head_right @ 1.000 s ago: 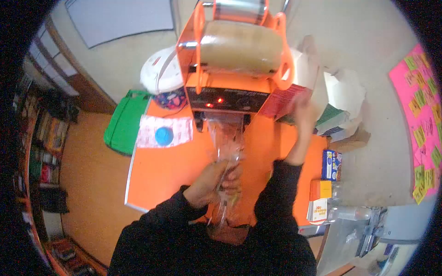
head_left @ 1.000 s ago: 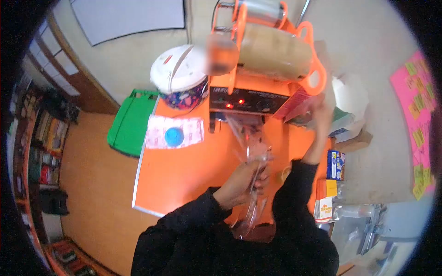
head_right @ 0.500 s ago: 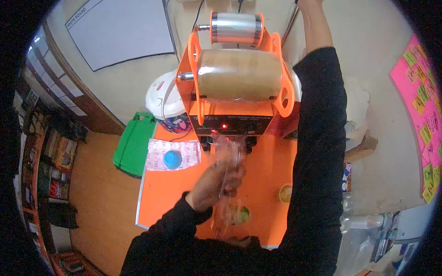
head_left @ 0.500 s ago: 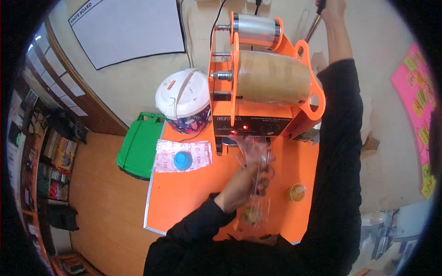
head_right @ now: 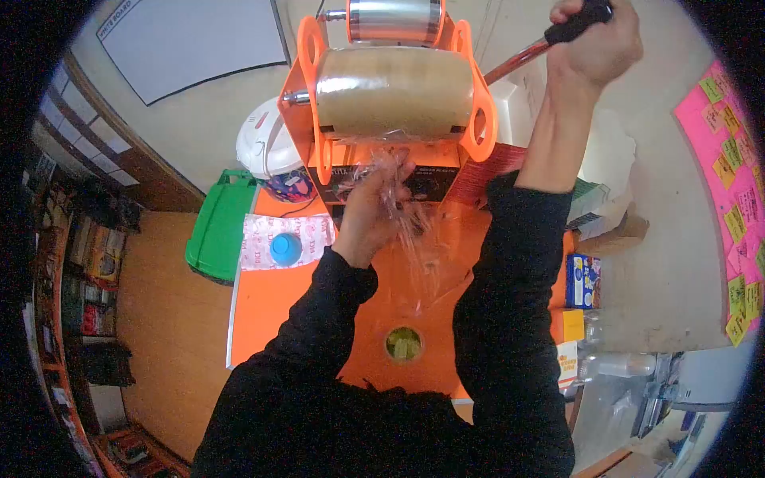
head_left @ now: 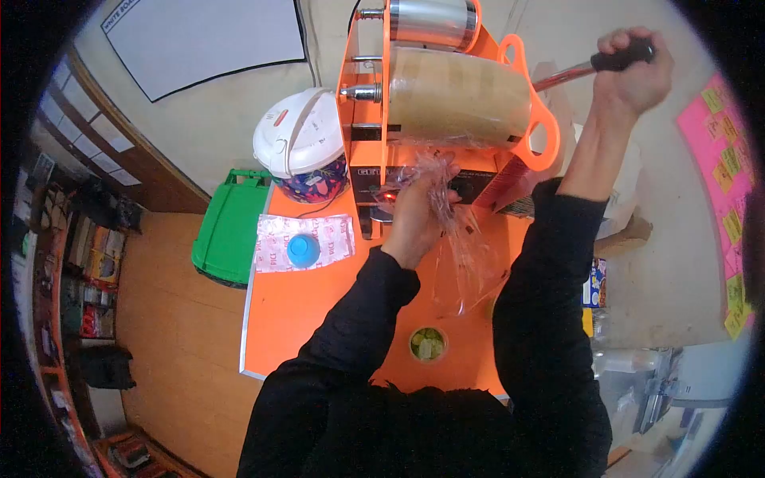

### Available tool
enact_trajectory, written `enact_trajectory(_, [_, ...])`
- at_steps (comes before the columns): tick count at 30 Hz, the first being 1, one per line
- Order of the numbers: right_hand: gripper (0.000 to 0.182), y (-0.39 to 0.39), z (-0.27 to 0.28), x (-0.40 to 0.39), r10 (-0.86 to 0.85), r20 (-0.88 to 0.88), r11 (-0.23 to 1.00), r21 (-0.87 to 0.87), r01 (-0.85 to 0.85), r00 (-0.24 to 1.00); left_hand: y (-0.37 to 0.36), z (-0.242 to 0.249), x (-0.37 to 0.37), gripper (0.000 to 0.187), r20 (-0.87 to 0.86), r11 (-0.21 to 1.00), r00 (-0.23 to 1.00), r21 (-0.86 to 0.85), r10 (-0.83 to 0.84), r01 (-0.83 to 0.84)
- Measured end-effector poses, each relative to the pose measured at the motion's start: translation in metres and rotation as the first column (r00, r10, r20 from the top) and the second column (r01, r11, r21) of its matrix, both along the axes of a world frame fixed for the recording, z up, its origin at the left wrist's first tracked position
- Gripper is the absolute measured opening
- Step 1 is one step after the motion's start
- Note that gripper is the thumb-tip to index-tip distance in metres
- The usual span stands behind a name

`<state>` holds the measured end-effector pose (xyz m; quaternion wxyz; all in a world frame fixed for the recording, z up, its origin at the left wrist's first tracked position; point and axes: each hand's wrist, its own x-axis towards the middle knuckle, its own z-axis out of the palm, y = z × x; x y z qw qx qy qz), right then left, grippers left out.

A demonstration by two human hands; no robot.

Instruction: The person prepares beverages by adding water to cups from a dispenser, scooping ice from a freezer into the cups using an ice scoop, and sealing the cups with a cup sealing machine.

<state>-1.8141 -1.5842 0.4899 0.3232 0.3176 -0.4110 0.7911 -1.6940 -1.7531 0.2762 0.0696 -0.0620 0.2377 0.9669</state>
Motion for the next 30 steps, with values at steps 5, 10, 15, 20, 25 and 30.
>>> enact_trajectory(5, [0.024,-0.006,-0.025,0.042,-0.164,-0.073,0.986,0.005,0.165,0.984,-0.002,0.003,-0.009,0.027,0.015,1.0,1.0,0.004,-0.027,0.027])
enact_trajectory(10, [0.029,0.004,-0.064,0.083,-0.023,-0.09,0.996,-0.091,0.015,0.996,0.0,0.007,-0.006,0.024,-0.008,0.999,1.0,0.043,-0.01,0.011])
enact_trajectory(15, [0.029,0.009,-0.16,0.137,-0.175,-0.295,0.984,-0.028,0.174,0.939,-0.001,0.002,-0.012,0.019,0.044,0.989,0.999,0.144,-0.027,0.02])
enact_trajectory(20, [0.032,0.017,-0.194,0.154,-0.277,-0.251,0.954,0.038,0.296,0.927,0.004,-0.006,-0.007,0.018,0.067,0.992,0.995,0.09,0.077,-0.083])
enact_trajectory(25, [0.031,0.018,-0.192,0.16,-0.217,-0.23,0.969,0.066,0.237,0.949,-0.003,-0.009,-0.02,0.02,0.014,0.973,0.998,0.226,-0.053,0.049])
enact_trajectory(30, [0.029,0.023,-0.192,0.165,-0.18,-0.155,0.966,0.158,0.204,0.972,-0.003,-0.007,-0.019,0.022,0.013,0.97,0.998,0.234,-0.064,0.059])
